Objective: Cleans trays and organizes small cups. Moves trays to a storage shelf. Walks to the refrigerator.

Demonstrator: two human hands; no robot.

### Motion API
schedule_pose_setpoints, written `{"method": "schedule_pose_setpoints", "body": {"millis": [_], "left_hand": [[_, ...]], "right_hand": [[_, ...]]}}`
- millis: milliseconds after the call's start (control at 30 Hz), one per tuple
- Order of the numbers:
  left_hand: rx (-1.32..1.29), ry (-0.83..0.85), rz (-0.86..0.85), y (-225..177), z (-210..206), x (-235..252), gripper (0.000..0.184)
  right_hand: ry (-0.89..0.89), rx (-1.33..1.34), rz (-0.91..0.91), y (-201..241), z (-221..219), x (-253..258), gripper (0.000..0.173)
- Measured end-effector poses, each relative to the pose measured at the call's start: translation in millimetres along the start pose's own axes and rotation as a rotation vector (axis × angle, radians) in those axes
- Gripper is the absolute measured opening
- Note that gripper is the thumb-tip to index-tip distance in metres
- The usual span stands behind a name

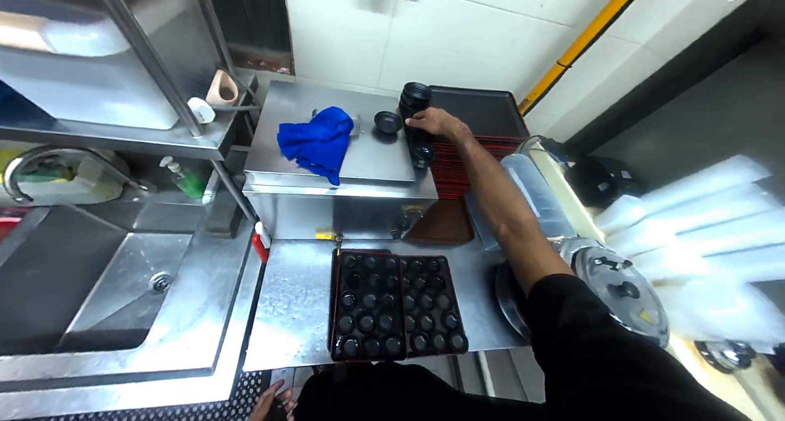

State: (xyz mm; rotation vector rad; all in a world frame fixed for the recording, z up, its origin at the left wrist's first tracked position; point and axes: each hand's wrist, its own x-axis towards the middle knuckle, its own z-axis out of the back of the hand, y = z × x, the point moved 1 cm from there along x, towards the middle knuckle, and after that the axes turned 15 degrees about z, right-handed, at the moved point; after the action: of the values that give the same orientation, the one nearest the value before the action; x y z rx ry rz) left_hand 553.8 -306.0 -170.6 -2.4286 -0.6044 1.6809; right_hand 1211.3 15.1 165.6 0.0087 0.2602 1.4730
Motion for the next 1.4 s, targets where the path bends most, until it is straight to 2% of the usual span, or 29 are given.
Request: {"method": "schedule_pose_setpoints", "body": {"millis": [100, 233, 333, 467, 533, 600, 700, 767, 833, 933, 1033, 1100, 1133, 1200, 1300, 1400], "left_hand": [[-0.019, 0.015, 0.009, -5, 5, 1, 0.032], [0.002, 0.049, 0.013, -19, 3, 9, 0.031], [0.044, 0.056, 0.004, -35, -3, 11, 0.032], [0.062, 0.075, -0.001, -49, -8, 14, 0.032], [0.057, 0.089, 0.007, -54, -11, 13, 0.031], [0.042, 0.089, 0.012, -56, -13, 10, 0.031], [-0.015, 0.124, -0.007, -59, -12, 4, 0.035], [-0.097, 0.215, -0.037, -63, -20, 2, 0.041], [-0.15, 0.307, -0.09, -69, -46, -6, 0.053], [-0.186, 0.498, -0.155, -86, -94, -28, 0.064], [-0.311, 0.689, -0.139, -99, -119, -41, 0.078], [-0.382, 0.808, -0.156, -104, -120, -45, 0.082], [-0.383, 0.819, -0.189, -107, -118, -47, 0.082], [-0.417, 0.758, -0.243, -110, -109, -56, 0.076], [-0.542, 0.582, -0.295, -96, -83, -74, 0.049], [-0.557, 0.451, -0.371, -66, -66, -96, 0.043]], "right_hand": [[-0.032, 0.123, -0.057, 1, -4, -2, 0.075], [-0.156, 0.462, -0.057, -18, -7, -3, 0.068], [-0.14, 0.683, -0.145, -20, 0, -14, 0.066], [-0.178, 0.766, -0.229, -22, 7, -17, 0.044], [-0.241, 0.78, -0.313, -21, 11, -20, 0.044], [-0.383, 0.712, -0.352, -16, 15, -30, 0.047], [-0.715, 0.689, -0.157, 20, 19, -63, 0.038], [-0.81, 0.758, 0.065, 73, 16, -103, 0.035], [-0.751, 0.811, 0.282, 138, -6, -146, 0.035], [-0.474, 0.801, 0.526, 235, -72, -188, 0.029], [-0.236, 0.544, 0.675, 323, -153, -221, 0.034], [-0.222, 0.376, 0.856, 360, -197, -233, 0.03], [-0.227, 0.346, 0.931, 371, -210, -237, 0.031], [-0.193, 0.322, 0.987, 382, -218, -238, 0.046], [-0.107, 0.296, 0.996, 384, -214, -234, 0.065], [-0.008, 0.391, 1.147, 395, -225, -242, 0.069]]}}
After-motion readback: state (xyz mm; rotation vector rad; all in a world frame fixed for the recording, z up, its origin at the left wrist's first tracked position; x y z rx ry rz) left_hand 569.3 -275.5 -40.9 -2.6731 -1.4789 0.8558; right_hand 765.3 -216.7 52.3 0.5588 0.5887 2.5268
